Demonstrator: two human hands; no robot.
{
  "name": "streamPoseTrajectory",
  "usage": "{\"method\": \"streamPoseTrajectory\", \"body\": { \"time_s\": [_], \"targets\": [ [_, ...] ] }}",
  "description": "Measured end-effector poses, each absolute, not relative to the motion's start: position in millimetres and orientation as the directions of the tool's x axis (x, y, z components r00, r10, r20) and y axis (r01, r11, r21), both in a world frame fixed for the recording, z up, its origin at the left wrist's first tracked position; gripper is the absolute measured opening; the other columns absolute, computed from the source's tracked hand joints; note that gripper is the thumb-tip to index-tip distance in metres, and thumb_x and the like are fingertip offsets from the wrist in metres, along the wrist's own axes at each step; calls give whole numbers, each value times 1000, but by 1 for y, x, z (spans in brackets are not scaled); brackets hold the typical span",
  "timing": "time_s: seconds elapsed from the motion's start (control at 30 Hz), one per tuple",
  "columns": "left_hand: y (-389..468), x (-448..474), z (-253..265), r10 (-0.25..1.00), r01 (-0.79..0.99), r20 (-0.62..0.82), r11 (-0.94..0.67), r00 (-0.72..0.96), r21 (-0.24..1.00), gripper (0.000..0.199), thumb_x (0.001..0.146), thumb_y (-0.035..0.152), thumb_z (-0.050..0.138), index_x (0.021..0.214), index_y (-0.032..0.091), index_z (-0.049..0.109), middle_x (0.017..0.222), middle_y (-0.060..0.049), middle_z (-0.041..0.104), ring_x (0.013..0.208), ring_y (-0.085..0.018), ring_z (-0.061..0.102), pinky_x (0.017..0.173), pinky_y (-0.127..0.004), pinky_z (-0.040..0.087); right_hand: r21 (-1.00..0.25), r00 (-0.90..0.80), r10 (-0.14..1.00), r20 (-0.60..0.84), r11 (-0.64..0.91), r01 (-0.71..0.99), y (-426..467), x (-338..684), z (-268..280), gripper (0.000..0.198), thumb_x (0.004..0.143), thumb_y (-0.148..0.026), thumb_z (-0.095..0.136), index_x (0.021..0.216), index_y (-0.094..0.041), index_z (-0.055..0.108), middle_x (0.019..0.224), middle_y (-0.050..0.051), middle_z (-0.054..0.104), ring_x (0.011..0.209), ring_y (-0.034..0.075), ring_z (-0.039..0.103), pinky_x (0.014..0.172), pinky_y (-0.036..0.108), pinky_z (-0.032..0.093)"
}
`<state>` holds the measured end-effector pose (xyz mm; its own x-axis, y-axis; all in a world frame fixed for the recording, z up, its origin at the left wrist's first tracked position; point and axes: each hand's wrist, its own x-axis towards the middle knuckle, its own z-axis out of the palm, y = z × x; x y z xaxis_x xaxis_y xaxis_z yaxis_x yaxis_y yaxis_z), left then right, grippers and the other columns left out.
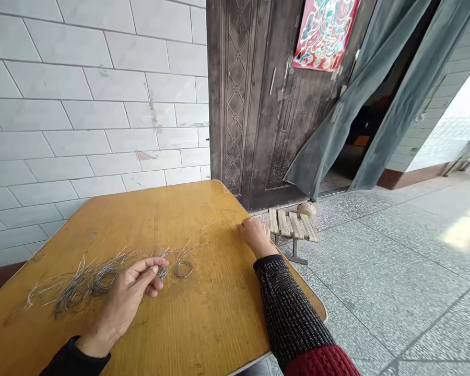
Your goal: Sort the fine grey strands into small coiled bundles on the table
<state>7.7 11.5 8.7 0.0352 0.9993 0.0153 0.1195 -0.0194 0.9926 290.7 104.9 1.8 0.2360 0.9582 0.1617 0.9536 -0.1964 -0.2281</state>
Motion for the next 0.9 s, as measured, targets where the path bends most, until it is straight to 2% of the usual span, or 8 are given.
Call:
{"method": "streamPoseTrajectory", "body": {
  "time_s": [0.1, 0.2, 0.4, 0.6, 0.67, 0.7, 0.8, 0.9],
  "targets": [
    [12, 8, 8, 999, 140, 6, -12, 40, 990, 27, 72, 34, 53, 87, 14, 63, 51, 1, 58, 47, -11, 49, 48, -22, 39, -215, 228, 965, 131, -196, 957, 108, 283, -4, 25, 79, -38, 52, 81, -19, 68, 85, 10, 67, 82, 23, 62, 66, 28, 40],
    [13, 8, 5, 998, 145, 22, -30, 60, 989, 27, 72, 36, 53, 86, 14, 63, 51, 1, 58, 47, -11, 49, 48, -22, 39, -217, 223, 964, 144, -189, 958, 111, 277, -8, 16, 77, -26, 54, 80, -18, 68, 85, 11, 66, 82, 22, 62, 67, 28, 40],
    [12, 9, 6, 997, 134, 47, -54, 56, 989, 24, 72, 35, 54, 81, 15, 64, 51, 1, 57, 46, -11, 49, 47, -22, 38, -324, 218, 949, 229, -137, 936, 107, 276, -1, 19, 76, -18, 46, 77, -14, 65, 77, 11, 64, 72, 21, 60, 60, 27, 39],
    [10, 7, 13, 994, 71, 92, -88, -56, 994, 21, 74, 29, 55, 85, 14, 64, 51, 2, 55, 43, -9, 45, 44, -20, 35, -495, -57, 946, 319, 218, 841, 92, 276, 15, 32, 86, -34, 35, 79, -15, 60, 64, 0, 56, 59, 12, 51, 52, 20, 37],
    [12, 4, 13, 989, 50, 110, -106, -94, 993, 23, 75, 31, 55, 89, 14, 63, 51, 3, 53, 42, -8, 42, 43, -20, 33, -619, -240, 897, 372, 432, 655, 84, 272, 20, 29, 85, -34, 37, 76, -16, 58, 61, -1, 53, 55, 10, 47, 51, 20, 36],
    [13, 3, 13, 988, 39, 119, -116, -96, 993, 24, 76, 33, 55, 89, 14, 63, 54, 2, 55, 43, -8, 42, 43, -19, 32, -644, -295, 875, 384, 483, 593, 80, 269, 23, 27, 85, -32, 38, 75, -16, 57, 63, -1, 54, 54, 10, 46, 51, 20, 36],
    [14, 1, 12, 996, -37, 91, -91, 5, 995, 27, 78, 37, 55, 91, 15, 63, 81, -5, 64, 47, -6, 43, 41, -19, 31, -599, -408, 826, 388, 563, 569, 66, 256, 28, 22, 87, -27, 39, 76, -17, 56, 68, -1, 59, 55, 9, 48, 54, 20, 36],
    [10, 5, 11, 980, -123, -14, 39, 198, 992, 29, 79, 39, 53, 92, 15, 64, 87, -7, 64, 45, -4, 41, 40, -18, 28, -418, -510, 763, 397, 645, 640, 55, 241, 29, 20, 88, -25, 42, 80, -18, 59, 69, -1, 61, 61, 10, 52, 57, 20, 35]
  ]
}}
